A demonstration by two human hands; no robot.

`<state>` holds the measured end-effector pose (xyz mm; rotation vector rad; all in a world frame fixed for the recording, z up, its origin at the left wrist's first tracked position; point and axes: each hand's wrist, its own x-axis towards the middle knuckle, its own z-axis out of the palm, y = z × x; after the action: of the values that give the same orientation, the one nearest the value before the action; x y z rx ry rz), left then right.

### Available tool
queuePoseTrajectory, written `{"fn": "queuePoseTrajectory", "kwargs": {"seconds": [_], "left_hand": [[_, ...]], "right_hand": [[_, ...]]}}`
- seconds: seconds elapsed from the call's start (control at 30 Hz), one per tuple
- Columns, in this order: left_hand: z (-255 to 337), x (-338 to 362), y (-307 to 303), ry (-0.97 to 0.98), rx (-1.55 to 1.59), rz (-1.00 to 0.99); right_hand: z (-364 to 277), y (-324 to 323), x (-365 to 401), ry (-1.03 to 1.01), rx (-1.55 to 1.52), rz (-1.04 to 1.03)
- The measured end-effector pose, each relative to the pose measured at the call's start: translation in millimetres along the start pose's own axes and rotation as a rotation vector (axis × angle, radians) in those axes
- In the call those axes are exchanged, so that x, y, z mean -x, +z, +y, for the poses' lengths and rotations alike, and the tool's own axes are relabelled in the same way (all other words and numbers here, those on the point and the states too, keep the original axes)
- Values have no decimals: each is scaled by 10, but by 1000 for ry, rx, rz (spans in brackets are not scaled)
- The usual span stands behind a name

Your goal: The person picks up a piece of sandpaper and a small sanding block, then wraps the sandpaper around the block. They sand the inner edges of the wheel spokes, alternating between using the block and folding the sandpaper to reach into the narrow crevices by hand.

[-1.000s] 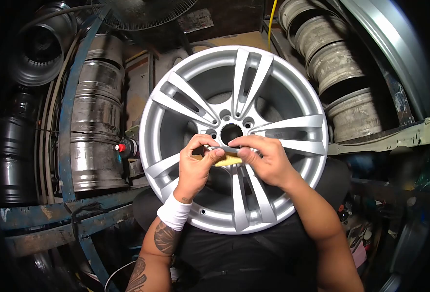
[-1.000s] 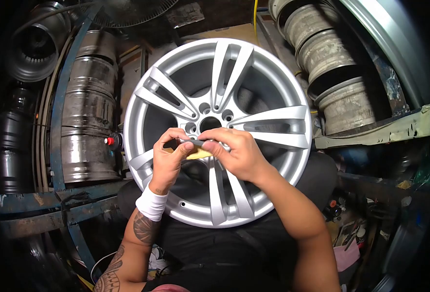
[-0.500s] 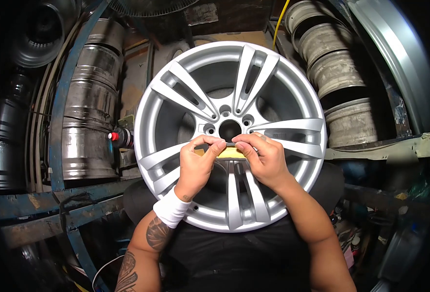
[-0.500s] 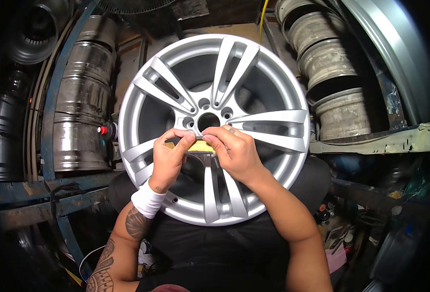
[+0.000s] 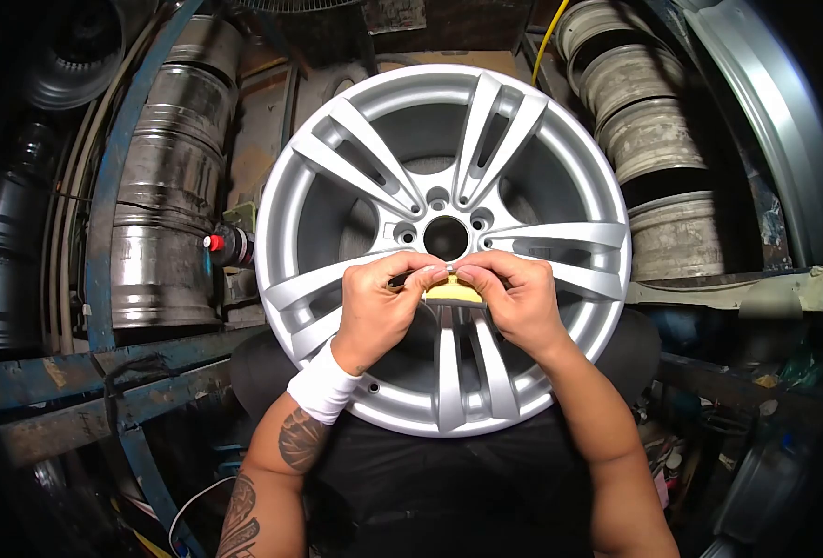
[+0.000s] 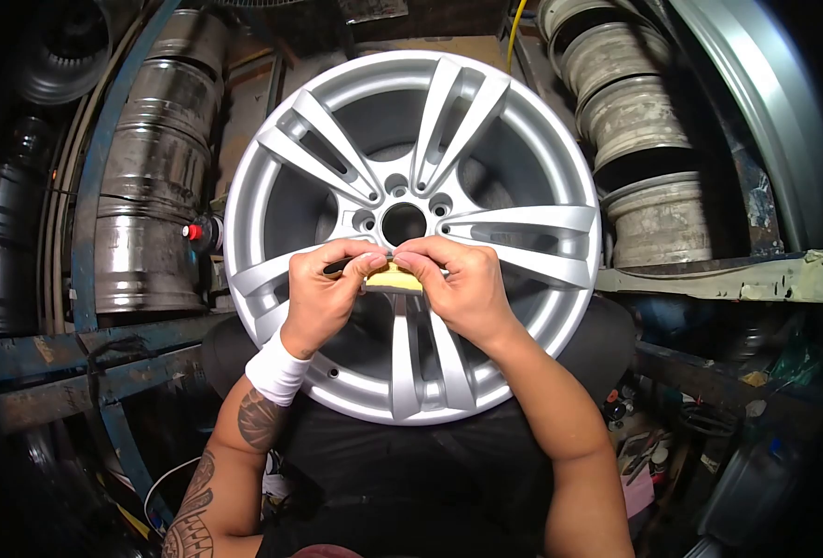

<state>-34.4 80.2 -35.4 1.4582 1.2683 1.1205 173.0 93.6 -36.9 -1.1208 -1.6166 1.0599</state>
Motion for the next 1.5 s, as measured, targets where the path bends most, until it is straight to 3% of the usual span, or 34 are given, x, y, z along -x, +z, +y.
{"fn": "queuePoseTrajectory", "kwargs": {"seconds": [0.27, 0.47, 0.57, 0.67, 0.77, 0.93, 1.2, 1.3, 1.4, 1.5], "left_hand": [[27, -66, -18, 153, -42, -32], [104, -58, -63, -158, 173, -137], [50, -70, -91, -195, 221, -153], [57, -62, -89, -202, 261, -145], [-2, -40, -63, -222, 344, -134], [90, -36, -7, -332, 513, -71], [-29, -61, -32, -216, 338, -66], [-45, -50, -38, -165, 283, -42], [-47, -26, -16, -162, 293, -31], [-47, -33, -33, -168, 321, -45]], "right_hand": [[-62, -46, -9, 95, -103, -44], [85, -63, 9, 163, -295, -137], [39, -69, -15, 303, -454, -192], [-30, 14, -41, 365, -535, -104], [42, -4, -10, 223, -11, -99], [27, 36, 20, 65, -79, -5], [7, 78, 3, -26, -116, 6], [-28, 66, 9, 193, -249, -36], [-66, -21, -1, 319, 65, -114], [18, 55, 28, -116, 171, 50]]}}
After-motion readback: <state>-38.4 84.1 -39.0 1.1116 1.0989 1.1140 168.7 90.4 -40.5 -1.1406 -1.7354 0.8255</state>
